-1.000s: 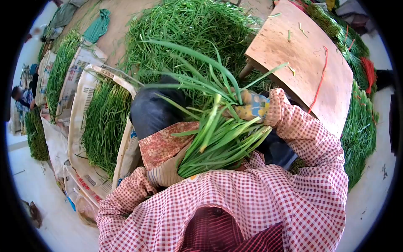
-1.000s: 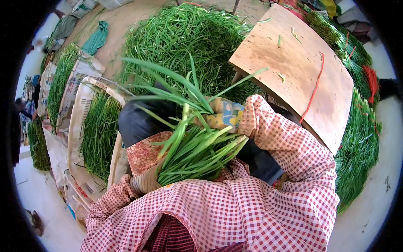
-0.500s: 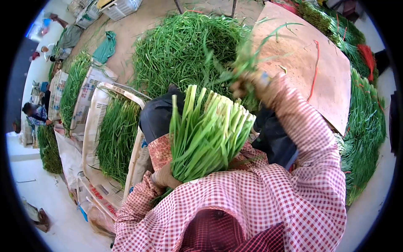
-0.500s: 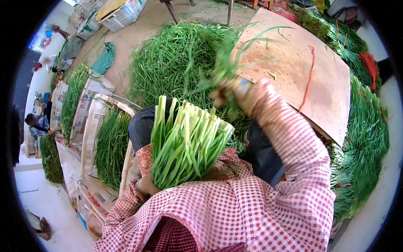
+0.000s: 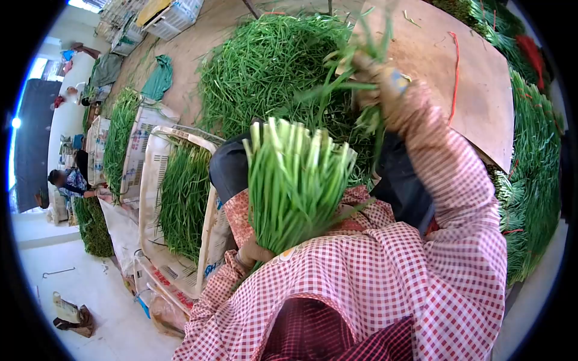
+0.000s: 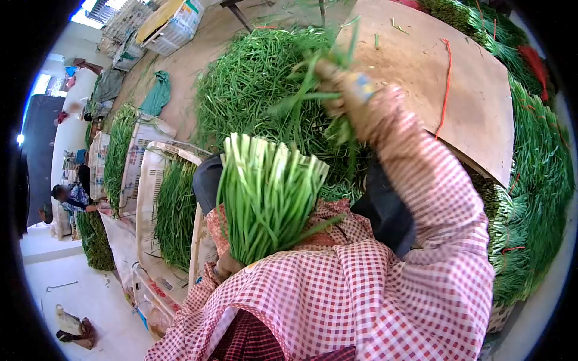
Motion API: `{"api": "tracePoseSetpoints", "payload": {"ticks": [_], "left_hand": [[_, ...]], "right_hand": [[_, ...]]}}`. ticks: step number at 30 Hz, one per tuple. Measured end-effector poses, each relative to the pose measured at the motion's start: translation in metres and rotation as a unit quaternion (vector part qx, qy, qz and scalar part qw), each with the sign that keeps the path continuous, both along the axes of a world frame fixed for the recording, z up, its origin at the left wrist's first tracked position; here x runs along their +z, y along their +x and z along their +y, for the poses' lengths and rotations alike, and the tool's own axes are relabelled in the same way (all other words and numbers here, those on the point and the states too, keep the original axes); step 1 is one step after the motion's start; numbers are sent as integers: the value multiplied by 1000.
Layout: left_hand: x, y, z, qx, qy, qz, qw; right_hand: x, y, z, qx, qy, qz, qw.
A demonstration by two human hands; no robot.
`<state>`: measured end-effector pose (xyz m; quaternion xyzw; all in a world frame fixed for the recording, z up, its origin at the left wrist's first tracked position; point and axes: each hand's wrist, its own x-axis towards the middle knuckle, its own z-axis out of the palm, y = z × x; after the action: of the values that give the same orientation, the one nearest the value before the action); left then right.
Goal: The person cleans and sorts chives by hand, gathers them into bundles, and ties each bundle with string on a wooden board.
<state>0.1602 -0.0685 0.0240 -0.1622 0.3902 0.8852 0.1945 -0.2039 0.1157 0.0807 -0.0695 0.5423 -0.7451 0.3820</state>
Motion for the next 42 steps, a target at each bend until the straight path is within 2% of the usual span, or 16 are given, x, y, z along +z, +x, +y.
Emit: {"api": "tracePoseSetpoints", "payload": {"ticks": [1, 2, 4, 5, 6, 9, 19, 24, 28, 29, 31, 33, 35, 38, 39, 42], "left_hand": [[0, 2, 0, 5, 6, -5, 1000], [0, 2, -1, 10, 12, -8, 1000], [-2, 2, -1, 16, 25, -16, 999], [-1, 2, -1, 19, 29, -20, 999], [-2, 1, 0, 21, 33, -22, 999], [-2, 0, 1, 29, 45, -31, 998], [-7, 0, 5, 68, 83, -60, 992], [-8, 3, 4, 95, 106, -80, 987], [-12, 5, 5, 117, 99, -60, 986], [-17, 4, 2, 108, 69, -19, 992], [-25, 1, 0, 95, 10, 61, 994], [-27, -3, 2, 87, -18, 99, 991], [-18, -9, 9, 101, -21, 109, 989], [-3, -14, 18, 155, -22, -5, 988], [-1, -17, 15, 147, -8, -63, 987], [1, -21, 13, 118, -20, -99, 988]], "right_hand": [[-13, -21, 14, 19, -11, 34, 999], [-65, -39, -4, 47, -188, 77, 978], [-100, -31, -9, 137, -205, 167, 955], [-77, -4, 6, 197, -46, 210, 956], [-65, 9, 4, 245, 19, 279, 928], [-31, 38, -1, 355, 176, 469, 789], [-64, 45, -19, 314, 173, 304, 882], [-74, 14, -29, 86, 249, 106, 959], [-80, -13, -25, -85, 163, 85, 979], [-78, -9, -22, -83, 165, 89, 979], [-73, 5, -7, 111, -40, -11, 993], [-53, 51, -19, 208, 70, 52, 974], [-50, 72, -34, 262, 88, 142, 951], [-48, 87, -44, 235, 188, -27, 953], [-39, 79, -46, 368, 377, 293, 798], [-43, 76, -46, 373, 355, 278, 811]]}}
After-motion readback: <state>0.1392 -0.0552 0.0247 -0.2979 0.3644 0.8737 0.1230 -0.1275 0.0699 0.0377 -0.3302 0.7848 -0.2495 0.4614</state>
